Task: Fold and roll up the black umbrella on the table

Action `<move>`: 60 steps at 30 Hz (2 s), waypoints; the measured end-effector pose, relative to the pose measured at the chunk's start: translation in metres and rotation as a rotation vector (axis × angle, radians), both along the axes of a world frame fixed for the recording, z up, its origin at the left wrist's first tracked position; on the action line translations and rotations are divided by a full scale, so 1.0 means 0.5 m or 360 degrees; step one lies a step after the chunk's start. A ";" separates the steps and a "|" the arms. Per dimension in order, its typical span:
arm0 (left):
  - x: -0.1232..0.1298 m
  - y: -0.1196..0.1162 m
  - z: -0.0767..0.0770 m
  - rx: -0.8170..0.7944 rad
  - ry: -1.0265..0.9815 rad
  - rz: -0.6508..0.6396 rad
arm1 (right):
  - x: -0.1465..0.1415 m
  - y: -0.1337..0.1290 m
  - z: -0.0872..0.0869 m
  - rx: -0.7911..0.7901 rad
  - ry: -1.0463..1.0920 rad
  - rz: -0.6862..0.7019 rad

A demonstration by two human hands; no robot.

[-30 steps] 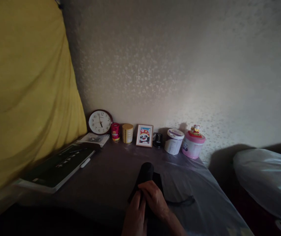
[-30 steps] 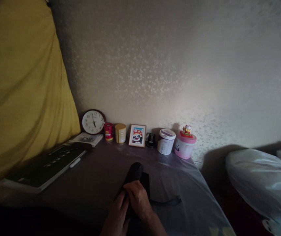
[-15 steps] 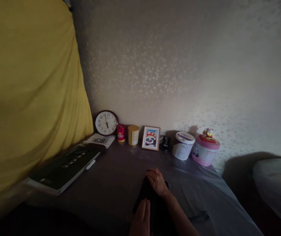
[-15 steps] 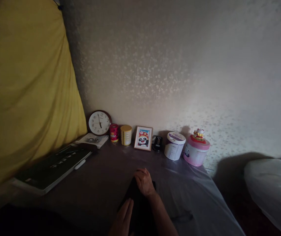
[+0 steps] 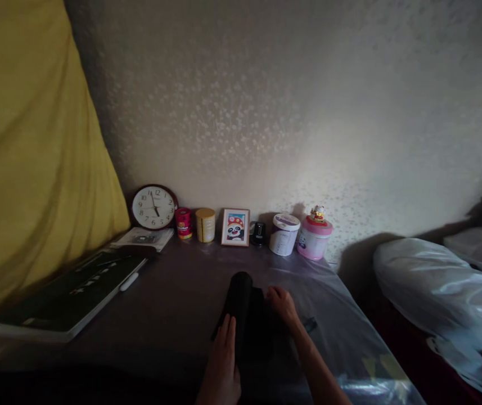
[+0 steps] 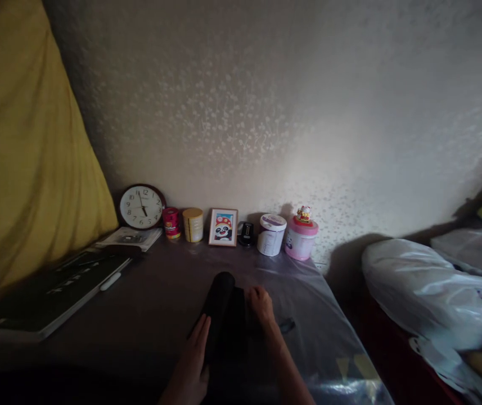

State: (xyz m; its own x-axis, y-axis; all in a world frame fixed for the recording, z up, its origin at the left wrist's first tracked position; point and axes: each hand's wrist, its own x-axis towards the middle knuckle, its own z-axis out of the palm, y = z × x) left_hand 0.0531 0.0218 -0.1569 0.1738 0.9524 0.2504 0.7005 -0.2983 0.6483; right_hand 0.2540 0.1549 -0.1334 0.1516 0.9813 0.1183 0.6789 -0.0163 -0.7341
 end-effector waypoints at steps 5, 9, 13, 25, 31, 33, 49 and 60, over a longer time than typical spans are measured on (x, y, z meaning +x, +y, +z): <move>-0.002 0.006 0.007 -0.0065 -0.0139 0.0024 | -0.010 -0.056 0.004 -0.0242 0.0279 0.0068; -0.011 0.007 0.008 -0.0068 -0.0234 -0.0030 | -0.034 -0.085 0.020 -0.0206 0.0261 0.0159; -0.016 0.008 0.007 -0.0096 -0.0357 -0.0022 | -0.055 -0.100 0.030 -0.0130 0.0075 0.0129; -0.028 0.009 0.010 -0.0136 -0.0478 -0.0012 | -0.105 -0.091 0.056 -0.0023 0.0062 0.0121; -0.029 0.013 -0.005 -0.0075 -0.0417 -0.0033 | -0.183 -0.080 0.072 -0.0083 0.0054 0.0073; -0.029 0.015 -0.012 -0.0059 -0.0359 -0.0034 | -0.202 -0.080 0.073 -0.0097 -0.0024 0.0053; -0.029 -0.013 0.032 0.0203 0.0051 0.0081 | -0.241 -0.084 0.096 -0.0156 -0.0261 0.0253; -0.026 -0.017 0.031 0.0068 0.0408 0.0066 | -0.242 -0.066 0.104 -0.0189 -0.0461 0.0447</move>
